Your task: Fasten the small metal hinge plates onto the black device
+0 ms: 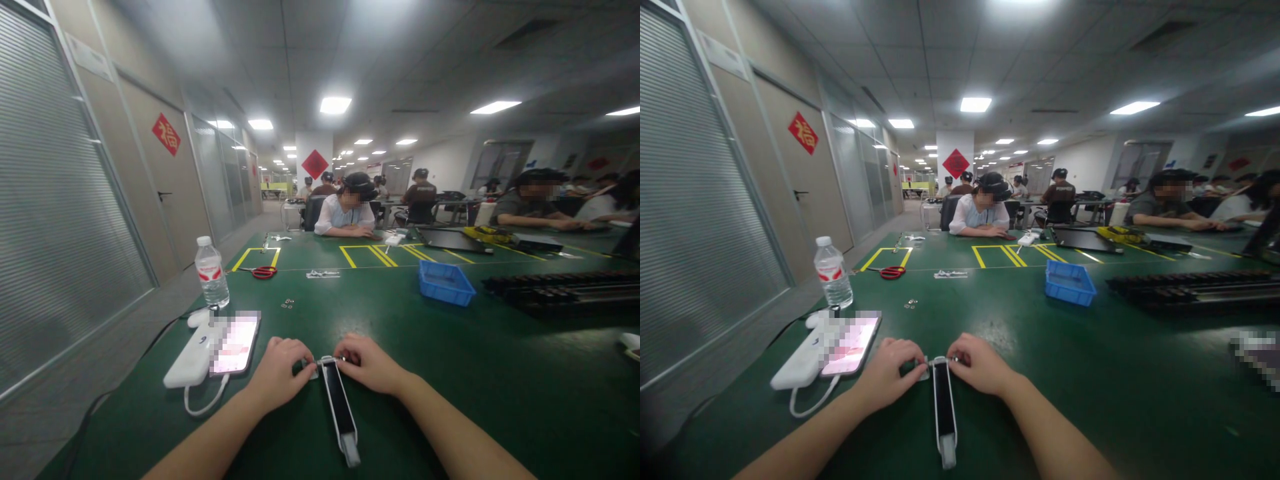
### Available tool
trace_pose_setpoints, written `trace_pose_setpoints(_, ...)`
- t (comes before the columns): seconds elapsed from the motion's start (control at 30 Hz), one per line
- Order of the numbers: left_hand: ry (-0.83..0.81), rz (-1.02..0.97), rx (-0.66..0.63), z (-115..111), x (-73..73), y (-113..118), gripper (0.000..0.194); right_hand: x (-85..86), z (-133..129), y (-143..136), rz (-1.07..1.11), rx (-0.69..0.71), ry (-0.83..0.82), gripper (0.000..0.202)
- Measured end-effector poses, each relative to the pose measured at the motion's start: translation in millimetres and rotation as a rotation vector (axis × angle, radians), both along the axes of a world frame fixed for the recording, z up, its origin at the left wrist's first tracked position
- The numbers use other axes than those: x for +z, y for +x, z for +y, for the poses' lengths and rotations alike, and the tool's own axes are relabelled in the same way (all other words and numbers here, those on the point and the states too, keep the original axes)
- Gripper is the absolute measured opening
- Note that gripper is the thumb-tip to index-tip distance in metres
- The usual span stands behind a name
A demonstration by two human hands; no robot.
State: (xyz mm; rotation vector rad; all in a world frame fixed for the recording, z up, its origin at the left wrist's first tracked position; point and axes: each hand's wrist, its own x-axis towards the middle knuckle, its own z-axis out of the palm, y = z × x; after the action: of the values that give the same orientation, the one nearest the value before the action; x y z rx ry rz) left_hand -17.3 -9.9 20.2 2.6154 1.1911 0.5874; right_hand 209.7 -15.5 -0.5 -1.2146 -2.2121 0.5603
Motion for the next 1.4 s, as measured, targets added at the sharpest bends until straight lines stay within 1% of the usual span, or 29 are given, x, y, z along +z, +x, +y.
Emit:
trace_pose_setpoints(0.13, -0.001, -0.001, -0.009, -0.7, 0.4, 1.5, 0.005, -0.8, 1.2, 0.7, 0.002, 0.004, -0.004, 0.01)
trace_pose_setpoints(0.23, -0.015, 0.011, -0.006, -0.9, -0.5, 2.6, 0.009, -2.1, 1.7, 0.7, 0.009, 0.005, -0.009, 0.011)
trace_pose_setpoints(0.43, -0.015, 0.038, 0.08, 0.1, -4.3, 1.3, 0.011, -5.6, 1.9, 0.7, 0.019, 0.013, -0.013, 0.01)
trace_pose_setpoints(0.53, 0.009, 0.045, 0.042, 0.8, -5.8, -0.5, 0.01, -6.2, 2.1, 1.1, 0.018, 0.007, -0.019, 0.01)
trace_pose_setpoints(0.67, 0.054, 0.015, 0.002, -0.4, -4.1, -0.5, 0.009, -6.3, 3.1, 2.1, 0.019, 0.014, -0.009, 0.01)
trace_pose_setpoints(0.8, 0.052, 0.025, 0.001, -0.3, -2.6, 0.9, 0.01, -5.1, 3.4, 2.9, 0.011, 0.018, 0.003, 0.011)
trace_pose_setpoints(0.97, 0.011, 0.041, 0.035, 1.9, -4.5, 1.2, 0.01, 0.5, 0.5, 1.6, -0.005, 0.014, -0.017, 0.01)
trace_pose_setpoints(1.07, 0.02, 0.057, 0.015, 1.0, -3.9, 0.5, 0.011, 2.0, -0.8, 1.0, -0.008, 0.009, -0.021, 0.01)
trace_pose_setpoints(1.27, 0.086, 0.043, -0.02, 0.0, -2.7, 0.4, 0.011, -0.7, 0.5, 2.6, 0.003, 0.009, -0.016, 0.011)
trace_pose_setpoints(1.4, 0.085, 0.047, -0.012, 2.3, -5.4, 1.2, 0.014, -2.6, 2.6, 3.2, 0.004, 0.02, 0.004, 0.01)
